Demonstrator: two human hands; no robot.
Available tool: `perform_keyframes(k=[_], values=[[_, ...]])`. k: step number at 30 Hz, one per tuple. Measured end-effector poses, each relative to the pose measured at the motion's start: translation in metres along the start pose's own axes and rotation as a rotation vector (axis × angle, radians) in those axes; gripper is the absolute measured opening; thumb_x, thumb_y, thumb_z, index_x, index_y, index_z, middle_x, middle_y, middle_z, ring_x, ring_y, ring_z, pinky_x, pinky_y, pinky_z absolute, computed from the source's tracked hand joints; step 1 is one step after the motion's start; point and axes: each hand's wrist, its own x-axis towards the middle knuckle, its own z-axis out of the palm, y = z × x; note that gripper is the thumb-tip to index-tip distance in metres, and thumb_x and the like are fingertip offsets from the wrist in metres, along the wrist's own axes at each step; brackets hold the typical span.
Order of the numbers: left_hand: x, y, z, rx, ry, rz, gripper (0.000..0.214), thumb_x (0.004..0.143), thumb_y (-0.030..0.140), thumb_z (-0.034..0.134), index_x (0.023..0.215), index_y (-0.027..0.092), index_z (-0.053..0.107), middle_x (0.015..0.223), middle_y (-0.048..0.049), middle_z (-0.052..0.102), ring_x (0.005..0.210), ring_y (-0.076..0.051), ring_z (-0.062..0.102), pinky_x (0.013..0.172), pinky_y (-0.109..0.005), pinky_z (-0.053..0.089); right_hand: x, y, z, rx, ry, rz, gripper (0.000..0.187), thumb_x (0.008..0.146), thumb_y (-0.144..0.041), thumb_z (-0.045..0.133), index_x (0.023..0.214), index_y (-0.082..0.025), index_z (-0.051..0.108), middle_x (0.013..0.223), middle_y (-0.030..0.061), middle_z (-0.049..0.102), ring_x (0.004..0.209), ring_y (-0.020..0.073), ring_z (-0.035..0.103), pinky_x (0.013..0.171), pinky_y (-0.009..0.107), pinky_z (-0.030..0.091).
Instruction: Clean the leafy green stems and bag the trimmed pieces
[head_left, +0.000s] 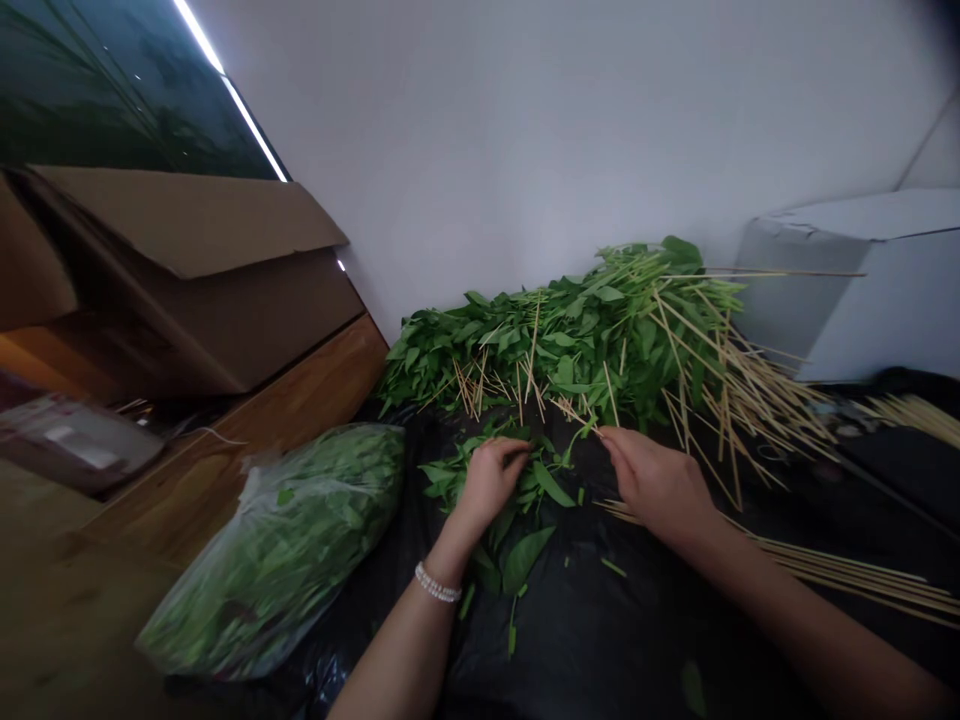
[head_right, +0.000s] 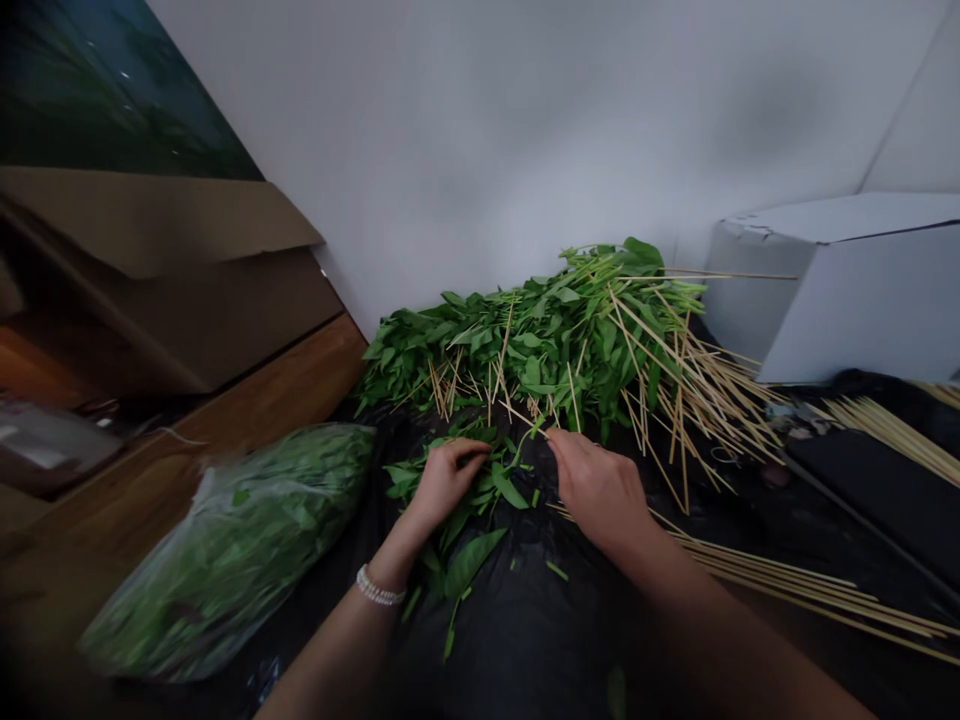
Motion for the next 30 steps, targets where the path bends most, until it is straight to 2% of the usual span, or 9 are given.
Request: perform_keyframes(k=[2,5,12,15,17,20,23,27,30], values=[[-0.003,0.001,0.002,0.202,-0.073,0.103,0.029,0.076,0.006,0.057,0.089,0.023,0.075,0.09,-0.0049,0.071,0.089,-0.021,0.06,0.089,-0.035,0.04,-0.001,-0.002,0.001,-0.002,-0.005,-0.007,0.029,0.097,-0.024,0.041,0.107,-0.017,0.067,0.1,0.0084,0.074,0.082,0.0186,0.071,0.07,0.027,0.052],[-0.005,0.004,-0.001,0.381,-0.05,0.096,0.032,0.07,0.002,0.054,0.083,0.022,0.075,0.086,-0.0042,0.065,0.087,-0.02,0.058,0.086,-0.034,0.041,-0.001,-0.003,0.0,-0.003,0.009,-0.006,0.029,0.096,-0.023,0.041,0.108,-0.016,0.067,0.101,0.0088,0.074,0.082,0.0189,0.071,0.071,0.027,0.053],[-0.009,0.001,-0.002,0.524,-0.21,0.025,0.029,0.073,0.012,0.06,0.095,0.023,0.074,0.08,-0.0046,0.065,0.08,-0.021,0.058,0.074,-0.03,0.042,-0.001,-0.005,-0.001,-0.005,-0.011,-0.011,0.029,0.097,-0.024,0.04,0.107,-0.016,0.066,0.1,0.0078,0.074,0.08,0.018,0.071,0.069,0.027,0.052],[-0.01,0.001,0.001,0.498,-0.219,0.007,0.027,0.074,0.012,0.06,0.095,0.023,0.074,0.076,-0.0039,0.067,0.074,-0.02,0.059,0.069,-0.028,0.039,-0.002,-0.005,0.0,-0.006,-0.022,-0.007,0.029,0.097,-0.024,0.04,0.107,-0.017,0.066,0.1,0.0075,0.074,0.079,0.0175,0.071,0.067,0.026,0.051],[-0.009,0.002,0.001,0.411,-0.146,-0.009,0.024,0.076,0.015,0.06,0.095,0.023,0.073,0.074,-0.0027,0.066,0.069,-0.018,0.057,0.067,-0.026,0.038,-0.002,-0.005,0.0,0.007,-0.028,-0.012,0.03,0.097,-0.024,0.04,0.107,-0.017,0.066,0.101,0.0077,0.074,0.081,0.0173,0.071,0.068,0.026,0.051],[-0.006,0.007,-0.002,0.174,0.077,-0.042,0.018,0.08,0.021,0.061,0.092,0.022,0.073,0.068,-0.0005,0.063,0.061,-0.015,0.052,0.065,-0.025,0.036,-0.001,-0.005,-0.001,0.021,-0.015,-0.014,0.03,0.096,-0.023,0.039,0.108,-0.018,0.066,0.101,0.0074,0.074,0.081,0.0172,0.071,0.068,0.026,0.052],[-0.001,0.014,-0.008,-0.096,0.297,-0.041,0.009,0.076,0.026,0.068,0.08,0.021,0.074,0.074,-0.0023,0.062,0.07,-0.015,0.054,0.068,-0.025,0.039,0.0,-0.007,-0.002,0.024,-0.01,-0.013,0.029,0.097,-0.024,0.039,0.106,-0.018,0.066,0.1,0.0071,0.074,0.08,0.0173,0.071,0.068,0.027,0.052],[0.003,0.019,-0.011,-0.56,0.268,-0.125,0.018,0.073,0.034,0.073,0.083,0.019,0.071,0.095,-0.0066,0.07,0.086,-0.016,0.061,0.077,-0.025,0.044,-0.002,-0.012,-0.002,0.046,-0.045,-0.037,0.029,0.097,-0.023,0.038,0.105,-0.017,0.066,0.099,0.0074,0.074,0.078,0.0167,0.07,0.067,0.026,0.052],[0.002,0.019,-0.009,-0.798,0.202,-0.256,0.027,0.071,0.037,0.076,0.088,0.017,0.068,0.088,-0.0047,0.072,0.063,-0.008,0.057,0.063,-0.021,0.044,-0.005,-0.016,0.0,0.074,-0.124,-0.079,0.03,0.097,-0.021,0.037,0.108,-0.017,0.065,0.098,0.0072,0.073,0.079,0.0165,0.07,0.068,0.026,0.052]])
